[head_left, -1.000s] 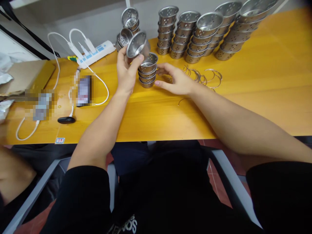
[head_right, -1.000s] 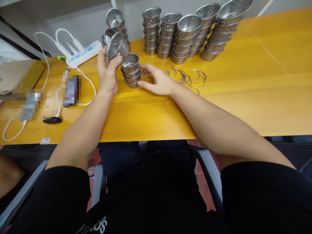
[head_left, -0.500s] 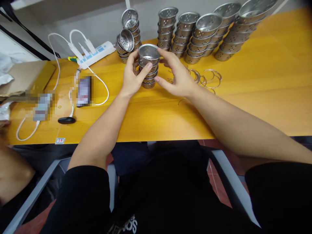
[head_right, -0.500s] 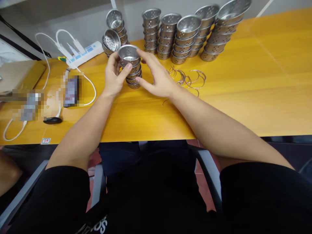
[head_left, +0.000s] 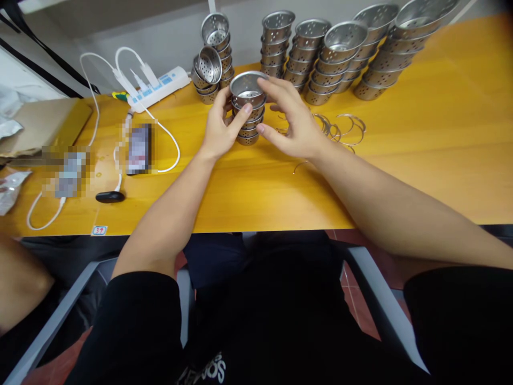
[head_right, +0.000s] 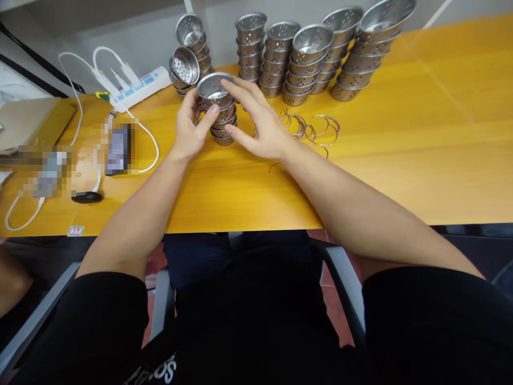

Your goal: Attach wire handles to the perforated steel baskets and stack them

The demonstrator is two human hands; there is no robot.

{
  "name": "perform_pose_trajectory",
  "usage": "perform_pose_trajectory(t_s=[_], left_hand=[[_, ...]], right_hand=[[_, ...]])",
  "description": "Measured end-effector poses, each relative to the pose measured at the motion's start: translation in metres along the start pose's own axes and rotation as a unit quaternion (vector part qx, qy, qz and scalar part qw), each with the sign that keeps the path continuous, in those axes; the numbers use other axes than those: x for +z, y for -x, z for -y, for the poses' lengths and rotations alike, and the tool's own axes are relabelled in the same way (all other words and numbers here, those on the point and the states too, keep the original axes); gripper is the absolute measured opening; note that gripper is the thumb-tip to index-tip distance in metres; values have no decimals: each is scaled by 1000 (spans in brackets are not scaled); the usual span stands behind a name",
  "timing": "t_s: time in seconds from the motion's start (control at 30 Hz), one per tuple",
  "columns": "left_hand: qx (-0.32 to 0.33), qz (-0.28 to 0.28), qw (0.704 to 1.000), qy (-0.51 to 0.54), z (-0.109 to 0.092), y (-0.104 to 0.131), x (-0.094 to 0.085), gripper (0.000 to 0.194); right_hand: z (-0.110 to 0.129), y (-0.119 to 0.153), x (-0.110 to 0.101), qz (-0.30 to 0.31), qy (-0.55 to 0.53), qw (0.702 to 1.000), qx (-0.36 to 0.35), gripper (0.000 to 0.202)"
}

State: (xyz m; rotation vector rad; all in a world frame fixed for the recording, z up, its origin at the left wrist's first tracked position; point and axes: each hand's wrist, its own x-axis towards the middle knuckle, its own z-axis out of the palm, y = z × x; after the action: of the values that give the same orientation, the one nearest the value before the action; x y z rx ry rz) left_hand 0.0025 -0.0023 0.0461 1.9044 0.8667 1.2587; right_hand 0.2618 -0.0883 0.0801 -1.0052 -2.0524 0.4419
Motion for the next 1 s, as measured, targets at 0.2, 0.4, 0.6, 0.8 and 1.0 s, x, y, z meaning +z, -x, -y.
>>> perform_pose_trajectory(t_s=[0.2, 0.4, 0.6, 0.8, 1.0], left_hand=[[16, 0, 1000, 24, 13, -6, 1, 100], [1, 2, 1000, 10, 3, 0, 0, 103], [-15, -5, 1000, 13, -7, 1, 1, 103], [-9, 10, 999, 30, 11, -1, -7, 97], [-46, 82, 995, -43, 38, 4, -35, 120]], right_hand=[[-2, 0, 2, 2, -4, 1000, 0, 107], [-4, 1, 3, 8, 9, 1000, -3, 103], [-3, 1, 4, 7, -2, 1000, -10, 104], [-6, 1, 3, -23, 63, 998, -10, 117], [-3, 11, 9, 33, 37, 997, -67, 54]])
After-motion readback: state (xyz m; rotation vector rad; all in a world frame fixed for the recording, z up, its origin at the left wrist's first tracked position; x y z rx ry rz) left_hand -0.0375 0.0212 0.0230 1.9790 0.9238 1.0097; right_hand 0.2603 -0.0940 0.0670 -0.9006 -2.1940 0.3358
